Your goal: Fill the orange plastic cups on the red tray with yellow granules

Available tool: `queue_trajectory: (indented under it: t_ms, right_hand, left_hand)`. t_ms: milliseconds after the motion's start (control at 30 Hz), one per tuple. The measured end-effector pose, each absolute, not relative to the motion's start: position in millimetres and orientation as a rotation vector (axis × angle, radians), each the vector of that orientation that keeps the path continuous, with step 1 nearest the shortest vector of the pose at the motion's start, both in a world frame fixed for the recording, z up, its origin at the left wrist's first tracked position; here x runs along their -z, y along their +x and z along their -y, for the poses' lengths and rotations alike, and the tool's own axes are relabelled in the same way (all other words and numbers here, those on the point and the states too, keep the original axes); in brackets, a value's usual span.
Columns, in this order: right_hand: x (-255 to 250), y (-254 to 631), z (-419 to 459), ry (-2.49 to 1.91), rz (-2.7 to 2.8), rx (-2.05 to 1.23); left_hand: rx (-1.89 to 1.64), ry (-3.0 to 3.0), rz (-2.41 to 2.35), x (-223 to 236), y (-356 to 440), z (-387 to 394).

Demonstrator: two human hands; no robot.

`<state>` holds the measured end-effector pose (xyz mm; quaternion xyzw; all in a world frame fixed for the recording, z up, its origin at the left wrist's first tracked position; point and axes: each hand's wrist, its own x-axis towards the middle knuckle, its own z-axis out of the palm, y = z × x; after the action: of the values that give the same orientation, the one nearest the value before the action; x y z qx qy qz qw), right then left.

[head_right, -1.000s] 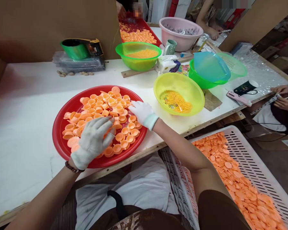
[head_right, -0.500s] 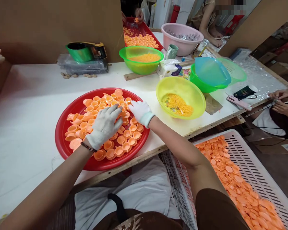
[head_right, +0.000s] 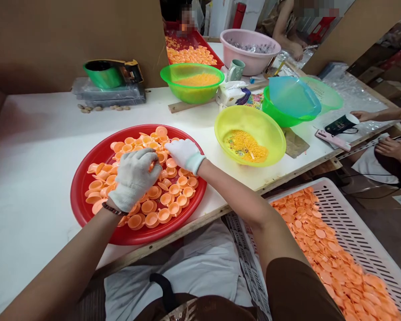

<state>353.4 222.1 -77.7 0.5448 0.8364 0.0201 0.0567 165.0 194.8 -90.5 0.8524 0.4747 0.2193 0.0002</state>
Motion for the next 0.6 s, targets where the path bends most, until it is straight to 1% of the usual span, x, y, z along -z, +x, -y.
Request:
queue_trajectory:
  t_ms: [167,267,333,467,533,600]
  right_hand:
    - [74,370,-215,1.552,-2.56,-0.149]
    - [73,376,-203,1.442,-2.686,-0.101]
    - [74,374,-200,1.343,-2.751,-0.056]
    - [75,367,-208,1.358,-2.683,-0.063]
    - [75,368,-214,1.386,-2.648,-0.092]
    - [75,372,-216,1.422,-2.623,-0.128]
  left_hand:
    - [-0.804,2.622,-1.598,90,129,-172]
    - [-0.889,2.623,-1.517,98,115,-142]
    - [-0.842,2.717,-1.404,104,113,-120]
    - [-0.557,2.865,-1.299,113,107,-88]
    - [-0.566,2.853,-1.331,115,101,-82]
    - [-0.669,2.826,-1.371,116,94,-81]
